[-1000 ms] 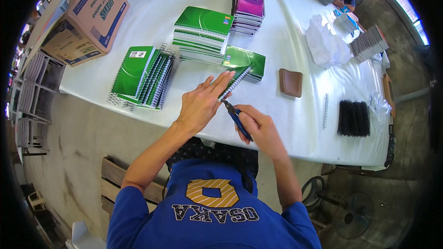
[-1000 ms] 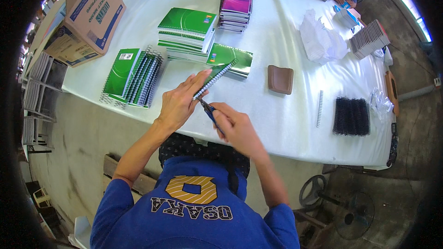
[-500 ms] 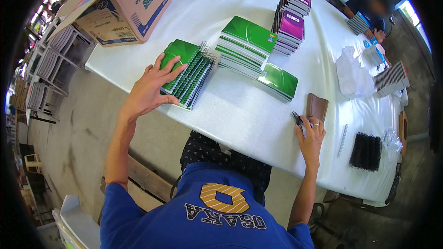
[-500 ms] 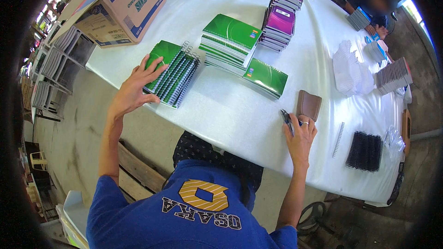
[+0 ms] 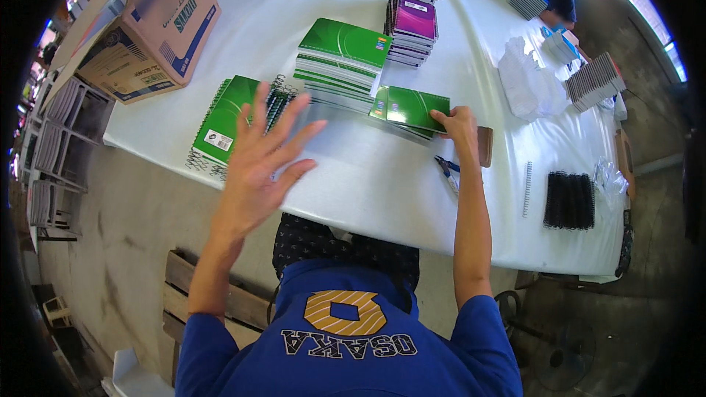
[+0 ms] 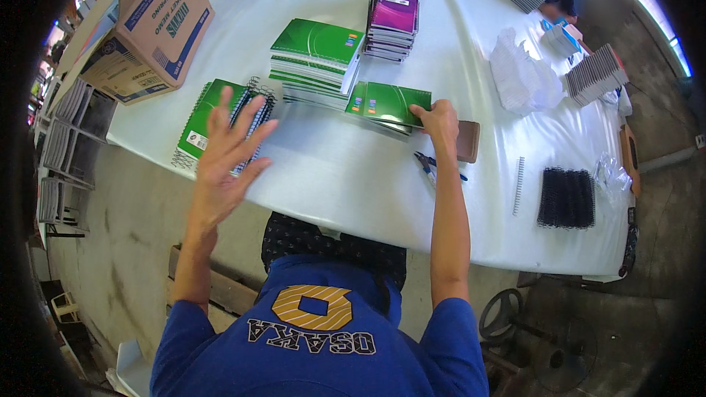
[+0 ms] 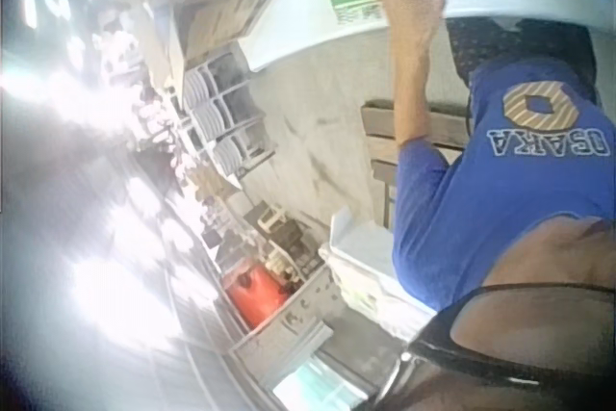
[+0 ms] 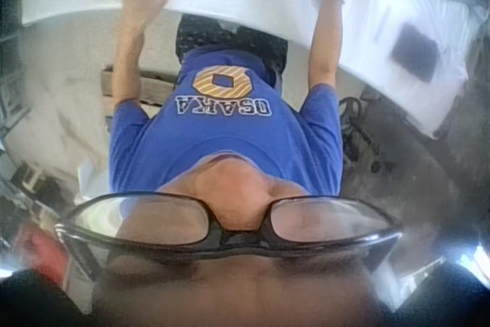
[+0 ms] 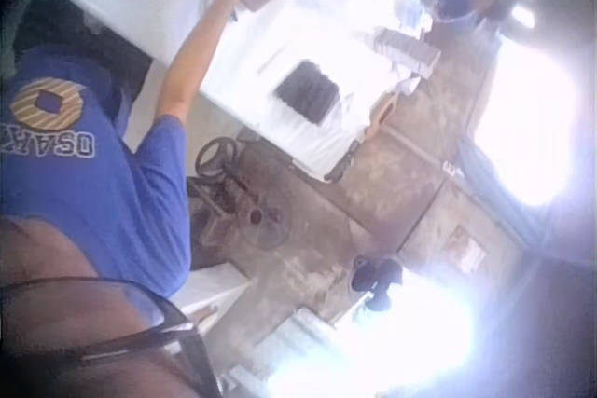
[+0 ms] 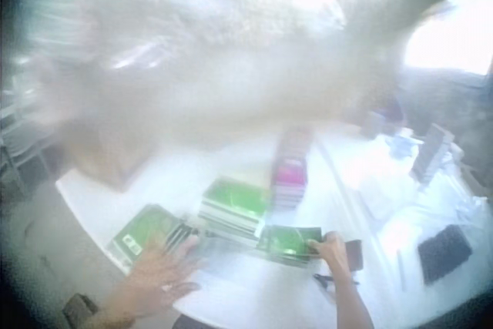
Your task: The person assembles spiral notebooks by hand and using pliers, inserting a spiral coil into pre-punched holes of notebook covers and pages, and crimping the ends of the coil to secure it.
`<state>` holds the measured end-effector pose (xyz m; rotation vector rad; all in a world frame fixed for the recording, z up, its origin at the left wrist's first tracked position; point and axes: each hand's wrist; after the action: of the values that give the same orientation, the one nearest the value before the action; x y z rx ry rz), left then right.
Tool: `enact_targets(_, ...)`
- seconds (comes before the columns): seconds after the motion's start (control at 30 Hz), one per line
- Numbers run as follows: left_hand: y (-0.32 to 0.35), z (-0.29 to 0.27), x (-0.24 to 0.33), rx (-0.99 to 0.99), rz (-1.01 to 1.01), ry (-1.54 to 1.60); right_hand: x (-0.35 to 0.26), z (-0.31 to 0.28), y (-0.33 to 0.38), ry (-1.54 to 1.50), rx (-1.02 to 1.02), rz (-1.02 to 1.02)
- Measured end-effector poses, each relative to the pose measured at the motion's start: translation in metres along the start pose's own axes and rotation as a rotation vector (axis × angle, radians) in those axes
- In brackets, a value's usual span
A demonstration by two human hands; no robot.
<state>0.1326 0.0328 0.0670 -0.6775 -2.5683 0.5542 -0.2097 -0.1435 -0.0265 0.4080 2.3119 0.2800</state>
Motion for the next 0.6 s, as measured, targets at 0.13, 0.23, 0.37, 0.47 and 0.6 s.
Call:
enact_targets(0.13,-0.02,0.04,0.037,0.01,-0.058,0.174,0.025,0.003,0.039,-0.274,0.117,-0.33)
enact_targets(0.23,-0.038,0.062,0.064,0.047,-0.003,0.048,0.014,0.03,0.124,-0.82,-0.127,-0.505)
enact_targets(0.37,-0.044,0.113,0.07,-0.26,0.175,-0.079,0.061,0.083,0.139,-0.739,-0.159,-0.523)
enact_targets(0.47,-0.037,0.134,0.058,-0.393,0.171,-0.127,0.05,0.06,0.142,-0.41,-0.039,-0.674)
enact_targets(0.6,-0.041,0.127,0.061,-0.513,0.021,0.026,0.087,-0.042,0.094,-0.231,0.44,-0.663)
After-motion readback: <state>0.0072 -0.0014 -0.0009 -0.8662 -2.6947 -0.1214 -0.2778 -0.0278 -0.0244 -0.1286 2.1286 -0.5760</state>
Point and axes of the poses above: each hand's wrist, its own y-axis away from the middle knuckle, its own z-axis out of the palm, x = y × z, and after that the axes turned 4 degrees about -x, right-handed
